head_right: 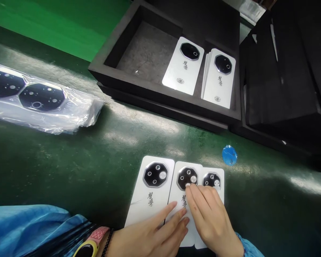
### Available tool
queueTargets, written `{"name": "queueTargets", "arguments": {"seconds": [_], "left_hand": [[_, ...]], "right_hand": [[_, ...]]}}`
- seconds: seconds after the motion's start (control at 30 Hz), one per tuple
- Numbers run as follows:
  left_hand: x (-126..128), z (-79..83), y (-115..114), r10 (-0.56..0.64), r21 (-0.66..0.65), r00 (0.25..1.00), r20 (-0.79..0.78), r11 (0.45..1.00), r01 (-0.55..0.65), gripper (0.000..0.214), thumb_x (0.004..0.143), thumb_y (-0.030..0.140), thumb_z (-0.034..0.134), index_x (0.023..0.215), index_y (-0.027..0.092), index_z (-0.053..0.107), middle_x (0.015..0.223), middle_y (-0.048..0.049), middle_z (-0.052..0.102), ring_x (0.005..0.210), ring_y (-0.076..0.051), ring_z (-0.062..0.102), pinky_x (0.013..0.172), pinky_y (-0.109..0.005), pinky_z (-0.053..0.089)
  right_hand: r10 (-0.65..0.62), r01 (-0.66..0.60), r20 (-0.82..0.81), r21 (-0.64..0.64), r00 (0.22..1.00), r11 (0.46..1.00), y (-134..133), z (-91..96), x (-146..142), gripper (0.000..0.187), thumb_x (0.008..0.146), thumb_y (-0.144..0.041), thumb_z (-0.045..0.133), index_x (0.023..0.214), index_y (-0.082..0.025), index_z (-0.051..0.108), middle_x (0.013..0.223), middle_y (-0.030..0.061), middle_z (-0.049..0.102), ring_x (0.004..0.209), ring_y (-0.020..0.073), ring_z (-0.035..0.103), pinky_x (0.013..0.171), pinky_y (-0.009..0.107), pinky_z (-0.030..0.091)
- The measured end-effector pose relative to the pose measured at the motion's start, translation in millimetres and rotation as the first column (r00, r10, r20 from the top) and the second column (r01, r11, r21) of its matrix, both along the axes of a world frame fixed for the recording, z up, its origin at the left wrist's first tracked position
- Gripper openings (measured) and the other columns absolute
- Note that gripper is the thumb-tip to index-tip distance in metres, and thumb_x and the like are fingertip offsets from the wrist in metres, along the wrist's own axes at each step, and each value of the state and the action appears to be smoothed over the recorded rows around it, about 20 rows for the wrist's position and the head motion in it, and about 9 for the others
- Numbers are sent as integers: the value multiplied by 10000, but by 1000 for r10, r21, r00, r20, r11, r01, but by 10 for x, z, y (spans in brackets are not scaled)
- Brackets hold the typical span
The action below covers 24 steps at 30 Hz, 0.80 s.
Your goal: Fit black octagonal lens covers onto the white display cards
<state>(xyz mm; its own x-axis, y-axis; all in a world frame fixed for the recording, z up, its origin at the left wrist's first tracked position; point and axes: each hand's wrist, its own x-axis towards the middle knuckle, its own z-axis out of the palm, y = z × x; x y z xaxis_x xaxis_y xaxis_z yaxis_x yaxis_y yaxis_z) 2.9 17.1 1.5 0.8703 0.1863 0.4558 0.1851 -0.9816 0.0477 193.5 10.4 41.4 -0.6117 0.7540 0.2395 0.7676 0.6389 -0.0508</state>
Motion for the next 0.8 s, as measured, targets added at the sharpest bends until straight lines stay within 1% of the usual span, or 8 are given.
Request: {"name": "queueTargets", "arguments": {"seconds": [0.07,0.2,0.27,0.37,0.57,0.7,0.8], "left_hand": [[-6,2,-3,4,0,1000,-5,1000,-4,284,934,242,419,1054,255,677,1124,68,668,1069,-162,596,920,-302,520],[-1,-10,-15,35,-1,999,-10,999,-35,286,937,237,413,1054,262,672,1100,83,676,1054,-141,600,920,-278,519],[9,-15,-18,38,-2,999,-14,999,-38,282,935,239,415,1052,265,671,1095,89,677,1052,-136,601,919,-276,520],[22,-17,-20,38,3,999,-23,999,-38,284,934,234,414,1045,269,674,1092,91,678,1052,-128,604,915,-272,520],[26,-37,-19,18,71,999,-49,997,-15,253,922,265,464,1066,335,660,1128,126,657,1089,-107,590,913,-270,524],[24,-69,-29,8,73,997,-75,997,-3,262,919,278,460,1096,329,645,1158,119,642,1115,-112,573,932,-281,514],[22,-94,-52,-2,91,994,-110,996,12,294,918,260,446,1147,318,620,1205,99,619,1143,-128,561,961,-314,498]], "right_hand": [[-41,40,-54,-7,998,999,-24,-13,20,234,878,30,410,1009,-28,595,902,142,648,835,210,592,679,339,498],[-202,207,-193,10,960,978,-68,-4,66,215,839,41,509,985,-85,605,899,98,616,822,178,580,670,316,498],[-226,236,-217,21,950,971,-63,9,79,200,845,26,522,966,-108,606,883,76,611,799,162,576,649,299,492],[-230,241,-219,25,948,970,-30,15,88,214,845,31,517,970,-117,607,877,71,619,788,156,581,661,294,495],[-233,241,-211,14,949,970,9,-21,107,244,824,59,522,985,-105,605,883,88,631,795,168,589,672,313,508],[-244,246,-182,-12,952,969,10,-41,107,265,835,51,502,1020,-115,595,898,86,629,820,175,588,684,322,506],[-210,211,-168,-11,963,977,23,-53,79,265,830,62,490,1014,-101,590,897,88,622,821,173,578,699,325,500]]}}
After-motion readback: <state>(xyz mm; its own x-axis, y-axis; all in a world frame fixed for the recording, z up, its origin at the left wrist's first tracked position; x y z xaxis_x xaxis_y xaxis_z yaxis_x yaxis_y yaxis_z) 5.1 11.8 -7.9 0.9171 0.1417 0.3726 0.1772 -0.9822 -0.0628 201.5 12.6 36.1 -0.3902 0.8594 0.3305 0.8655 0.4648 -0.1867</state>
